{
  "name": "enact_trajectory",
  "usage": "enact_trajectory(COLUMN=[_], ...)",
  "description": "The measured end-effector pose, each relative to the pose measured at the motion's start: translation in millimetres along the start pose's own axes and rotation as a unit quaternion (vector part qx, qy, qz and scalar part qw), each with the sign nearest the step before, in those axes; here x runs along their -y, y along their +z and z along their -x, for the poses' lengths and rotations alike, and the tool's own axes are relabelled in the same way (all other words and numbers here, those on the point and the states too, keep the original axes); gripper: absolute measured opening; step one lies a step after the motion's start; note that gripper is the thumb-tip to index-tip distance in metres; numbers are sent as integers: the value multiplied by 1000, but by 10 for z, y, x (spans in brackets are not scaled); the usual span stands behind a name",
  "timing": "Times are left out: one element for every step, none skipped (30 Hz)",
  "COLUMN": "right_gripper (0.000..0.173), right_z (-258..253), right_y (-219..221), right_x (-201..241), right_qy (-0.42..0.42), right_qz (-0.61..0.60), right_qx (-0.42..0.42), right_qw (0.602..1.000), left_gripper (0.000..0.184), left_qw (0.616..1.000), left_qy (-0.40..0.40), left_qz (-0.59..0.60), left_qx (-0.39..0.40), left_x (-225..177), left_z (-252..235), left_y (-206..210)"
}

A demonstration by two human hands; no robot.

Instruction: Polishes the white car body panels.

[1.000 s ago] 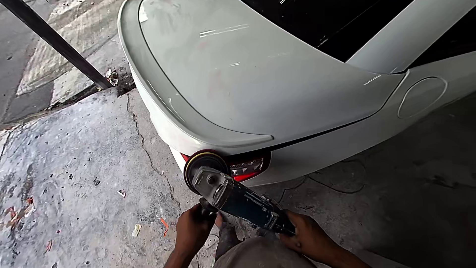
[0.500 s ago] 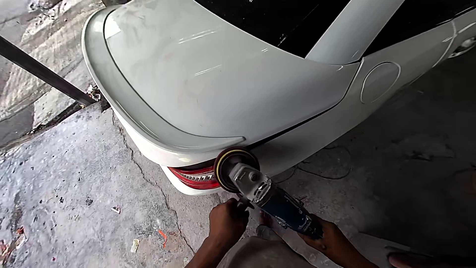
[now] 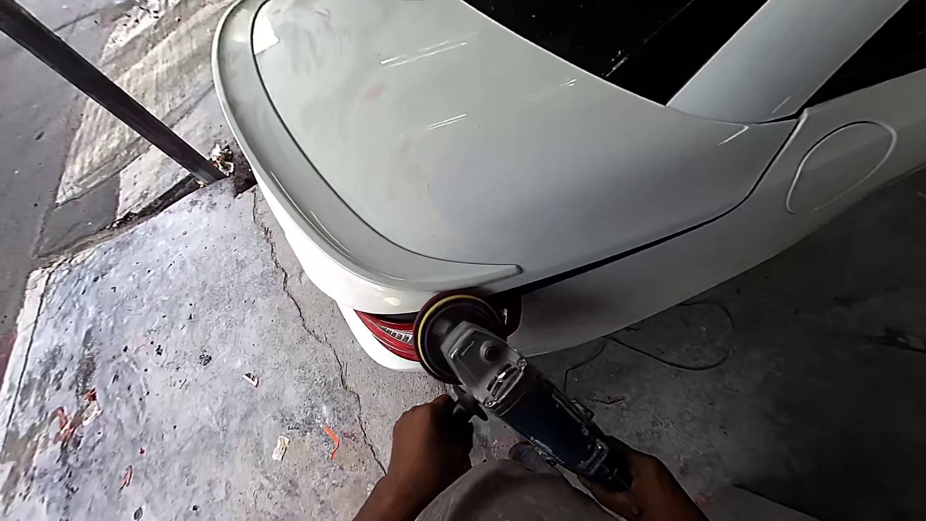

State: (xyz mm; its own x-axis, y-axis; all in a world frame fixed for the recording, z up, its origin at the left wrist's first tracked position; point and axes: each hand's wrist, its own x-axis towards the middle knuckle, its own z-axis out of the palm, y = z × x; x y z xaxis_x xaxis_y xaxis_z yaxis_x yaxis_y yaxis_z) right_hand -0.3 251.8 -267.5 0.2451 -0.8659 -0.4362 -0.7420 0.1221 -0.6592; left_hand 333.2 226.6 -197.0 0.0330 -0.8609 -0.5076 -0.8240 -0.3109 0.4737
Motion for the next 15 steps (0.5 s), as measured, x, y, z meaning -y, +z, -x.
enact_trajectory(right_gripper=[59,61,62,61,60,60,59,59,58,58,57,55,54,52,52], right_z=[-73,-139,-209,-283,-351,-404,-449,-488,-521,-544,-555,-556,-541,-508,-462], right_y=[46,103,152,183,204,217,226,214,202,199,205,214,222,237,252], right_x=[157,321,483,654,830,1012,1188,1355,1485,1569,1607,1596,1540,1441,1320], right_qy=[-19,-46,-70,-86,-97,-105,-110,-112,-111,-111,-110,-111,-115,-125,-132], right_qz=[18,32,44,56,64,69,79,90,104,117,126,132,134,132,126], right_qx=[12,13,14,23,36,48,58,72,79,81,80,74,59,35,12], right_qw=[1000,998,996,994,993,991,989,987,985,984,983,982,982,983,983], left_gripper=[30,29,28,26,25,23,21,19,18,18,18,18,18,18,18], left_qw=[1000,998,996,994,992,988,983,976,969,962,958,955,955,957,962], left_qy=[-6,-10,-10,-11,-14,-17,-22,-27,-30,-36,-42,-44,-40,-29,-17], left_qz=[9,21,35,53,77,110,147,187,222,248,264,274,274,266,249], left_qx=[-27,-53,-75,-91,-100,-105,-107,-107,-105,-103,-101,-102,-105,-109,-113], left_x=[200,400,586,752,901,1036,1150,1236,1295,1336,1356,1357,1336,1300,1257], left_z=[52,91,116,127,133,142,151,151,147,149,161,165,162,161,158], left_y=[-57,-130,-218,-324,-442,-555,-659,-745,-808,-838,-837,-811,-760,-691,-616])
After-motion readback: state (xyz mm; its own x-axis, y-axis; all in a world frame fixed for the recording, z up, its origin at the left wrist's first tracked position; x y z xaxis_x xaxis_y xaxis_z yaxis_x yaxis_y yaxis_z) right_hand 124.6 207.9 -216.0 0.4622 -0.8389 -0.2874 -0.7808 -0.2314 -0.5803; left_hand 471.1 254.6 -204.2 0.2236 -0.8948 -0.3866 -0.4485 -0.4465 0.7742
